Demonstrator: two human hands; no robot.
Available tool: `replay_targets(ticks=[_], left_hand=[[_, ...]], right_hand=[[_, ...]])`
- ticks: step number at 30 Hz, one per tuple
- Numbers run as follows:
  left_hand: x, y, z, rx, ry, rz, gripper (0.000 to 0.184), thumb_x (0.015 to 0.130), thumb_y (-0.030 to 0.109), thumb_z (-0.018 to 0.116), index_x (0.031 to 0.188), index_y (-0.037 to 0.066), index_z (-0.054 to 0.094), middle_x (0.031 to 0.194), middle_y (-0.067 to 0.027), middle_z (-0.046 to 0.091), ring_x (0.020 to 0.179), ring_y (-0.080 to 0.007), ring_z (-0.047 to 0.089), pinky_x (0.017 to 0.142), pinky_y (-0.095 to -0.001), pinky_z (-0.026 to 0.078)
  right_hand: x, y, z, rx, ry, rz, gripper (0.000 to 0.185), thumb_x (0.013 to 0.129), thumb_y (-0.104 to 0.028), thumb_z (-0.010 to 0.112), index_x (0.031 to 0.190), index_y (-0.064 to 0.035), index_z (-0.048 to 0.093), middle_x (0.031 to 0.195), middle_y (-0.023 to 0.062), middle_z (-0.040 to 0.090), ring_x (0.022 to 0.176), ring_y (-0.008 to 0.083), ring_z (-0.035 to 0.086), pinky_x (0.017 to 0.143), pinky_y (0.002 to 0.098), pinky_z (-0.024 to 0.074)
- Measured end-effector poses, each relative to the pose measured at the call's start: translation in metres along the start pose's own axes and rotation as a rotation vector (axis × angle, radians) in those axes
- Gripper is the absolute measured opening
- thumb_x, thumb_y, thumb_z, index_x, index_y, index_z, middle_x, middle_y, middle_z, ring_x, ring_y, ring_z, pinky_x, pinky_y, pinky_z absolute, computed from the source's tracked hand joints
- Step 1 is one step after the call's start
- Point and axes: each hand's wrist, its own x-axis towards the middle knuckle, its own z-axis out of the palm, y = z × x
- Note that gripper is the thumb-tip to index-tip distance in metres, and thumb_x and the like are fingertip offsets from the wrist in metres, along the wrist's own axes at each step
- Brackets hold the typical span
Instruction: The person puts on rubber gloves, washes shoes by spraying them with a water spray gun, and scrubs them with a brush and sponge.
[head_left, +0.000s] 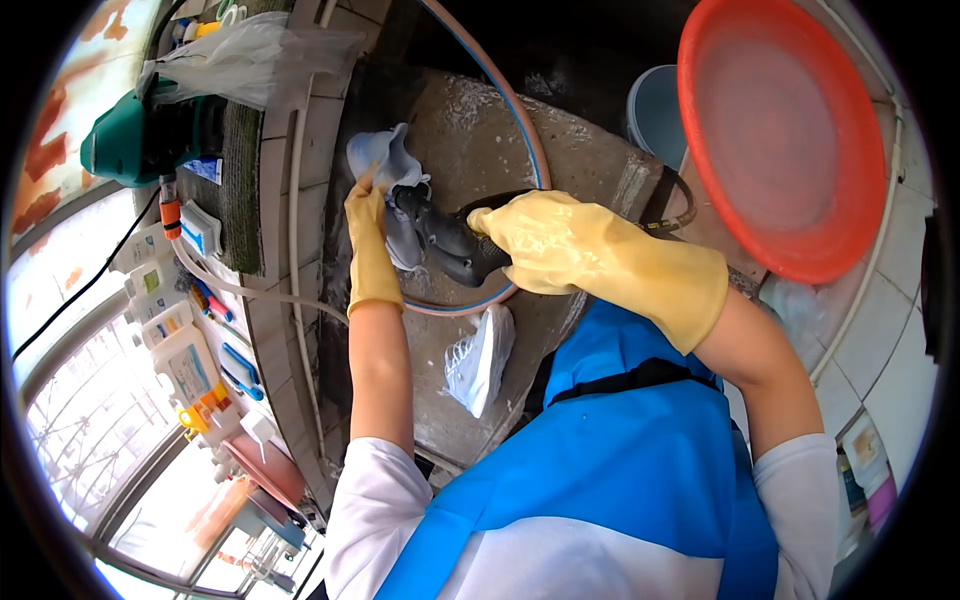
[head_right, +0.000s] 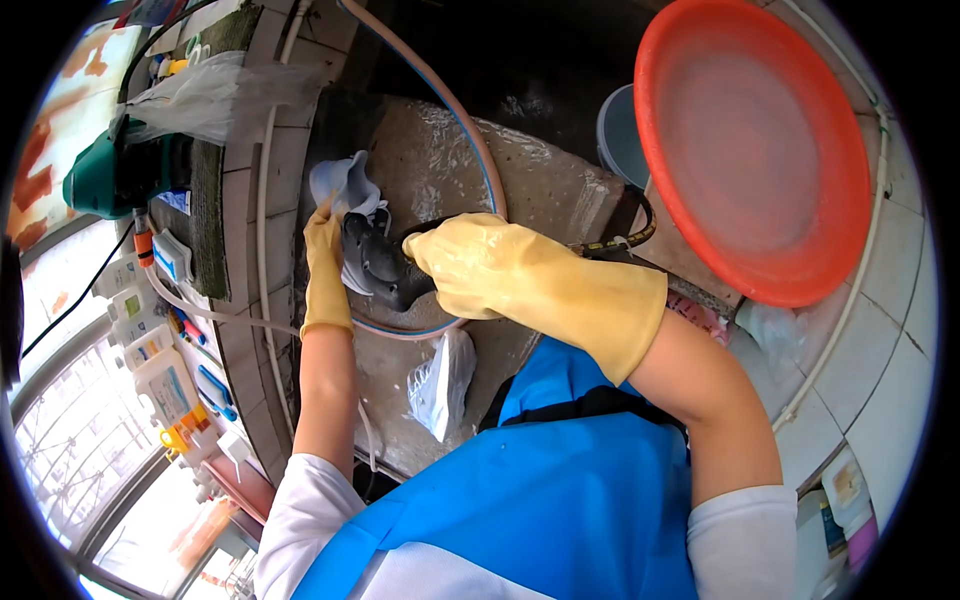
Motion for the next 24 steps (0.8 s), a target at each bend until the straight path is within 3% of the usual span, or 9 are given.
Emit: replay_targets(ticks=[2,8,10,14,16,20,21,24], left_hand=[[0.002,-0.002,-0.001,0.048,-0.023,-0.018,0.045,0.088,0.006,0.069,0.133,0.01,0.07,0.119,-0.0097,0.073,0.111,-0.0201,0.065,0.099,-0.0321,0.048],[0.002,-0.003,-0.005,0.005,0.006,-0.067,0.043,0.086,0.005,0.067,0.127,0.014,0.074,0.111,-0.0082,0.075,0.101,-0.0175,0.065,0.092,-0.032,0.05],[-0.003,0.001,-0.004,-0.011,0.009,-0.003,0.039,0.092,0.016,0.069,0.131,0.011,0.072,0.112,-0.0061,0.075,0.101,-0.0135,0.066,0.091,-0.0307,0.05],[0.003,-0.007,-0.006,0.08,0.066,-0.072,0.036,0.09,0.008,0.071,0.126,0.009,0.074,0.112,-0.0058,0.075,0.1,-0.0146,0.065,0.093,-0.0291,0.049],[0.002,-0.009,-0.009,-0.233,-0.041,0.013,0.039,0.092,0.015,0.074,0.129,0.005,0.071,0.116,-0.005,0.074,0.105,-0.0152,0.066,0.097,-0.0304,0.048],[-0.01,0.008,-0.01,-0.082,-0.002,-0.007,0.036,0.093,0.013,0.072,0.127,0.004,0.072,0.114,-0.0056,0.073,0.102,-0.0149,0.065,0.096,-0.03,0.048],[-0.008,0.006,-0.012,-0.084,0.002,-0.007,0.036,0.093,0.013,0.072,0.127,0.004,0.072,0.114,-0.0056,0.073,0.102,-0.0149,0.065,0.096,-0.03,0.048],[0.002,-0.012,-0.019,-0.153,-0.01,0.021,0.034,0.093,0.013,0.072,0.125,0.003,0.072,0.113,-0.0058,0.073,0.102,-0.0153,0.065,0.095,-0.0303,0.048]], right_hand=[[-0.002,-0.003,-0.015,0.122,-0.071,0.158,0.055,0.087,-0.012,0.07,0.139,-0.0084,0.054,0.106,0.021,0.073,0.104,0.0396,0.069,0.091,0.0483,0.0539],[-0.002,0.004,-0.008,0.096,-0.062,0.099,0.054,0.087,-0.012,0.069,0.139,-0.0074,0.053,0.111,0.0208,0.072,0.104,0.0403,0.069,0.09,0.0469,0.0552],[-0.001,0.006,-0.01,0.08,-0.04,0.069,0.055,0.087,-0.012,0.068,0.139,-0.0086,0.054,0.112,0.022,0.071,0.105,0.0407,0.068,0.091,0.0477,0.0546],[-0.003,0.001,-0.021,0.185,-0.07,0.112,0.051,0.086,-0.012,0.066,0.136,-0.0075,0.056,0.11,0.0242,0.071,0.106,0.0414,0.068,0.093,0.0491,0.0537],[0.005,0.014,-0.023,0.236,0.009,0.185,0.051,0.086,-0.013,0.064,0.136,-0.0058,0.056,0.11,0.025,0.071,0.107,0.0413,0.067,0.093,0.0488,0.0536],[0.011,0.025,-0.019,0.077,0.098,0.129,0.051,0.086,-0.013,0.063,0.135,-0.0016,0.055,0.11,0.0253,0.071,0.107,0.0409,0.068,0.093,0.0483,0.054],[0.009,0.024,-0.019,0.199,0.041,0.196,0.052,0.086,-0.013,0.064,0.136,-0.0016,0.055,0.109,0.0259,0.071,0.105,0.0413,0.068,0.092,0.0481,0.0542],[0.009,0.014,0.004,-0.095,-0.021,0.006,0.056,0.087,-0.015,0.066,0.139,-0.0028,0.05,0.102,0.0242,0.071,0.102,0.0409,0.07,0.089,0.0484,0.0551]])
